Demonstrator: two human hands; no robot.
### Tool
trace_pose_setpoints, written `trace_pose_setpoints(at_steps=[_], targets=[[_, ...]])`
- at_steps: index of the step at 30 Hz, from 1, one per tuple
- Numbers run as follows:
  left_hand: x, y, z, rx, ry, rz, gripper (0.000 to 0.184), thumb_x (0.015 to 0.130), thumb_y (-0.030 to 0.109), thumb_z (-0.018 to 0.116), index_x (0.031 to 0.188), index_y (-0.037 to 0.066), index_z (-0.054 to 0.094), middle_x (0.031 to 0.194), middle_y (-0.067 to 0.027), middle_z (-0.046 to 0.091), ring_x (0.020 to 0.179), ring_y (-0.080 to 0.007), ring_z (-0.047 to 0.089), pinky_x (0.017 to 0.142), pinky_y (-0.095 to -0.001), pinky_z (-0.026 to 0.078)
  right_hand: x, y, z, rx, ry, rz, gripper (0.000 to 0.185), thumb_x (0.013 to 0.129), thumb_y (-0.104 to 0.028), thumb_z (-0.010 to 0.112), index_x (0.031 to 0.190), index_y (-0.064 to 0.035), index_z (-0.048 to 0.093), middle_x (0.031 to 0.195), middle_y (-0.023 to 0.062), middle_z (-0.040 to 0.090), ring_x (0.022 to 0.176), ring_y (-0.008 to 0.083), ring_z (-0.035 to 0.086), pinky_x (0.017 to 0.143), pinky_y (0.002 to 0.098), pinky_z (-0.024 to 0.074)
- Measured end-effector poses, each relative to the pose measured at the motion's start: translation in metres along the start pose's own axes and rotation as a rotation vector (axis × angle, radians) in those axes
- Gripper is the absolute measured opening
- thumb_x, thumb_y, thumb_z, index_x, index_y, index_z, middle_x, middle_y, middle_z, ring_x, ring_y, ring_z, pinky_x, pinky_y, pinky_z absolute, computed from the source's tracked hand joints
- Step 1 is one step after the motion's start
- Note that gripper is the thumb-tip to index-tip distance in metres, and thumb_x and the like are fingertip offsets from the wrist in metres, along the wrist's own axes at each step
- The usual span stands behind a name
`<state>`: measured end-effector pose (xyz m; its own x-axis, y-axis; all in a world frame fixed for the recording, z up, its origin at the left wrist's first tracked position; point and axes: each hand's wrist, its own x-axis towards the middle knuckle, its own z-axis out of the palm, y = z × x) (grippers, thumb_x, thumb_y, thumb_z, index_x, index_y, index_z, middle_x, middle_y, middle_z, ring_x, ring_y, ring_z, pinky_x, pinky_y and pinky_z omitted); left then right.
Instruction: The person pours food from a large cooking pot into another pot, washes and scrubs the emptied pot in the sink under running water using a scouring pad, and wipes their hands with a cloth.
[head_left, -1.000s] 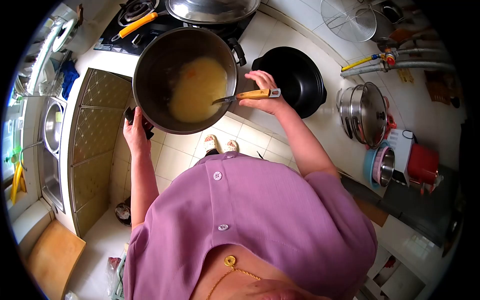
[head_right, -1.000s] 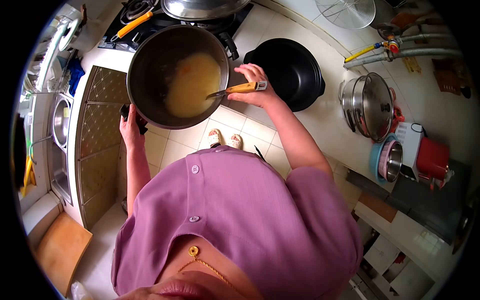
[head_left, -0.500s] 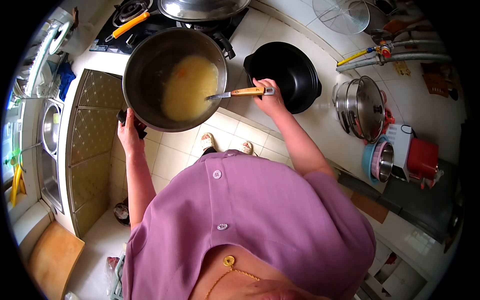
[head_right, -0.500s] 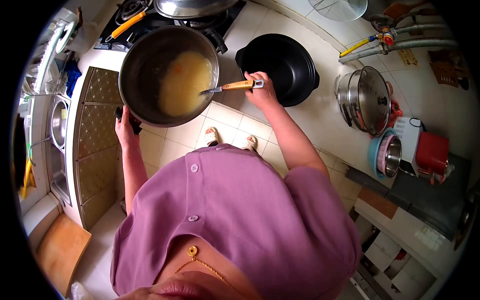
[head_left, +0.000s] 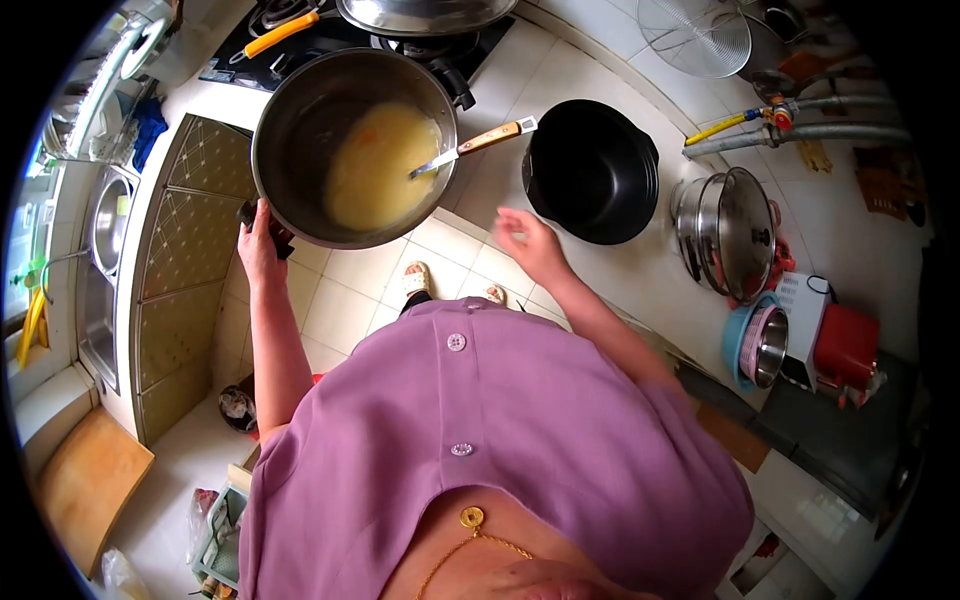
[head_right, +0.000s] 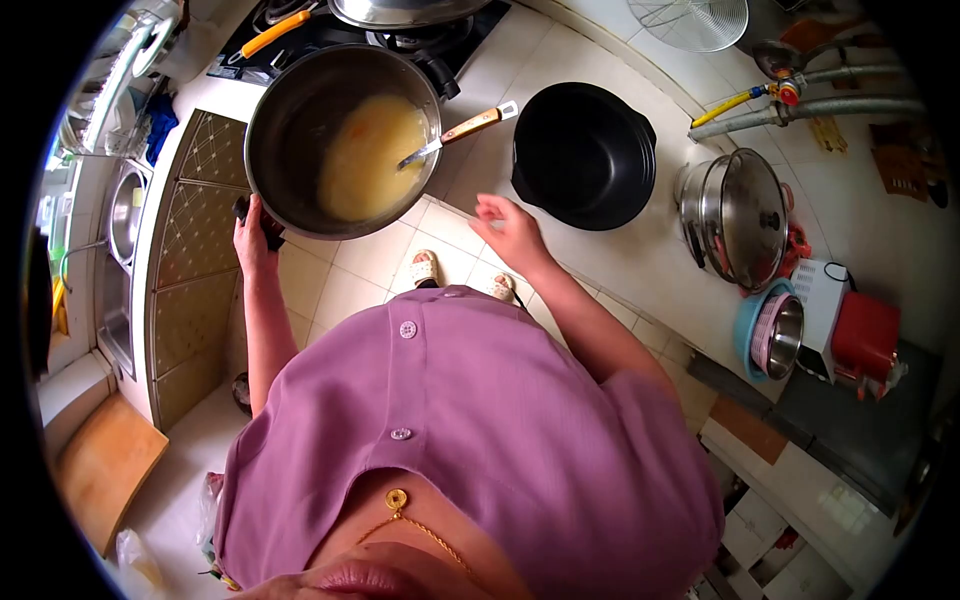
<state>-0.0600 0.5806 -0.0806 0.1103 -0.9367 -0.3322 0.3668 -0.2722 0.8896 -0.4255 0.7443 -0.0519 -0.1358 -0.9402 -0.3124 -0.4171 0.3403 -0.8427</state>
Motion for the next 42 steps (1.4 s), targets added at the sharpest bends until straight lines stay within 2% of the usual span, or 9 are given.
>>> trace_pose_setpoints(at_steps=[2, 5, 7, 9, 12, 16, 23, 31, 42], targets=[[0.003, -0.001, -0.002, 0.005, -0.003, 0.003, 0.022, 0.086, 0.025, 0.063, 0.096, 0.007, 0.055, 0.079, -0.0028, 0.062, 0.065, -0.0123, 0.06, 0.058, -0.0257, 0.049, 0.043, 0.021, 0.024, 0.776, 0.008, 0.251, 0.056, 0.081, -0.024, 0.067, 0.128, -0.0064, 0.041, 0.132, 0.012, 0.042, 0.124, 0.0249, 0.038, 0.102, 0.0344, 0.0308], [0.006, -0.002, -0.004, -0.009, -0.003, 0.01, 0.021, 0.086, 0.025, 0.063, 0.095, 0.008, 0.055, 0.076, -0.0011, 0.061, 0.062, -0.0104, 0.057, 0.055, -0.0246, 0.047, 0.107, 0.025, 0.038, 1.079, 0.149, 0.454, 0.071, 0.078, -0.033, 0.069, 0.134, -0.0085, 0.033, 0.143, 0.0109, 0.028, 0.135, 0.0264, 0.019, 0.108, 0.0393, 0.0154], [0.007, -0.002, -0.003, 0.011, -0.003, 0.01, 0.019, 0.086, 0.025, 0.063, 0.092, 0.008, 0.055, 0.072, 0.0005, 0.059, 0.06, -0.0089, 0.055, 0.055, -0.0245, 0.046, 0.136, 0.028, 0.033, 1.146, 0.09, 0.334, 0.071, 0.075, -0.039, 0.07, 0.131, -0.0101, 0.037, 0.146, 0.0098, 0.021, 0.138, 0.0263, 0.005, 0.108, 0.0409, 0.008], [0.006, -0.001, 0.001, 0.002, 0.006, 0.026, 0.019, 0.087, 0.025, 0.062, 0.09, 0.008, 0.054, 0.07, 0.0013, 0.057, 0.056, -0.0078, 0.052, 0.052, -0.023, 0.044, 0.161, 0.021, 0.029, 1.099, 0.204, 0.349, 0.046, 0.074, -0.042, 0.069, 0.108, -0.0148, 0.055, 0.115, 0.0023, 0.053, 0.115, 0.017, 0.043, 0.103, 0.041, 0.0193], [0.002, 0.005, 0.008, -0.029, 0.022, 0.023, 0.018, 0.087, 0.023, 0.062, 0.089, 0.008, 0.054, 0.068, 0.001, 0.055, 0.054, -0.0076, 0.051, 0.048, -0.0218, 0.042, 0.163, 0.002, 0.018, 1.114, 0.11, 0.297, 0.031, 0.078, -0.036, 0.067, 0.099, -0.0146, 0.059, 0.096, -0.0014, 0.057, 0.093, 0.0125, 0.053, 0.094, 0.0377, 0.0322], [-0.002, 0.008, 0.012, 0.019, -0.014, 0.099, 0.017, 0.087, 0.022, 0.063, 0.089, 0.007, 0.054, 0.068, 0.0009, 0.055, 0.051, -0.0075, 0.051, 0.048, -0.0223, 0.044, 0.167, -0.002, 0.023, 1.012, 0.119, 0.195, 0.028, 0.08, -0.033, 0.064, 0.097, -0.0105, 0.059, 0.088, 0.0021, 0.058, 0.083, 0.0144, 0.056, 0.079, 0.0333, 0.0425], [-0.011, 0.06, 0.04, 0.208, -0.037, 0.2, 0.019, 0.086, 0.021, 0.063, 0.088, 0.004, 0.056, 0.069, -0.0004, 0.058, 0.054, -0.0082, 0.055, 0.049, -0.0214, 0.047, 0.135, -0.019, 0.017, 1.058, 0.184, 0.14, 0.031, 0.085, -0.032, 0.058, 0.104, -0.0086, 0.056, 0.1, 0.0067, 0.057, 0.093, 0.0193, 0.055, 0.088, 0.0364, 0.0406], [-0.03, 0.116, 0.118, 0.452, -0.096, 0.463, 0.022, 0.085, 0.023, 0.065, 0.092, 0.004, 0.057, 0.069, 0.0017, 0.055, 0.058, -0.0056, 0.053, 0.051, -0.0198, 0.043, 0.091, -0.037, -0.043, 1.166, 0.281, 0.071, 0.033, 0.084, -0.033, 0.059, 0.105, -0.0075, 0.055, 0.098, 0.0061, 0.057, 0.09, 0.0162, 0.057, 0.083, 0.0311, 0.0429], [-0.047, 0.119, 0.243, 0.233, -0.472, 0.3, 0.02, 0.085, 0.014, 0.062, 0.1, 0.001, 0.059, 0.075, -0.0036, 0.061, 0.057, -0.0087, 0.057, 0.053, -0.0207, 0.047, 0.039, -0.001, -0.151, 1.211, 0.368, -0.028, 0.032, 0.085, -0.038, 0.058, 0.106, -0.0131, 0.056, 0.101, 0.005, 0.061, 0.091, 0.0155, 0.058, 0.081, 0.0311, 0.0414]])
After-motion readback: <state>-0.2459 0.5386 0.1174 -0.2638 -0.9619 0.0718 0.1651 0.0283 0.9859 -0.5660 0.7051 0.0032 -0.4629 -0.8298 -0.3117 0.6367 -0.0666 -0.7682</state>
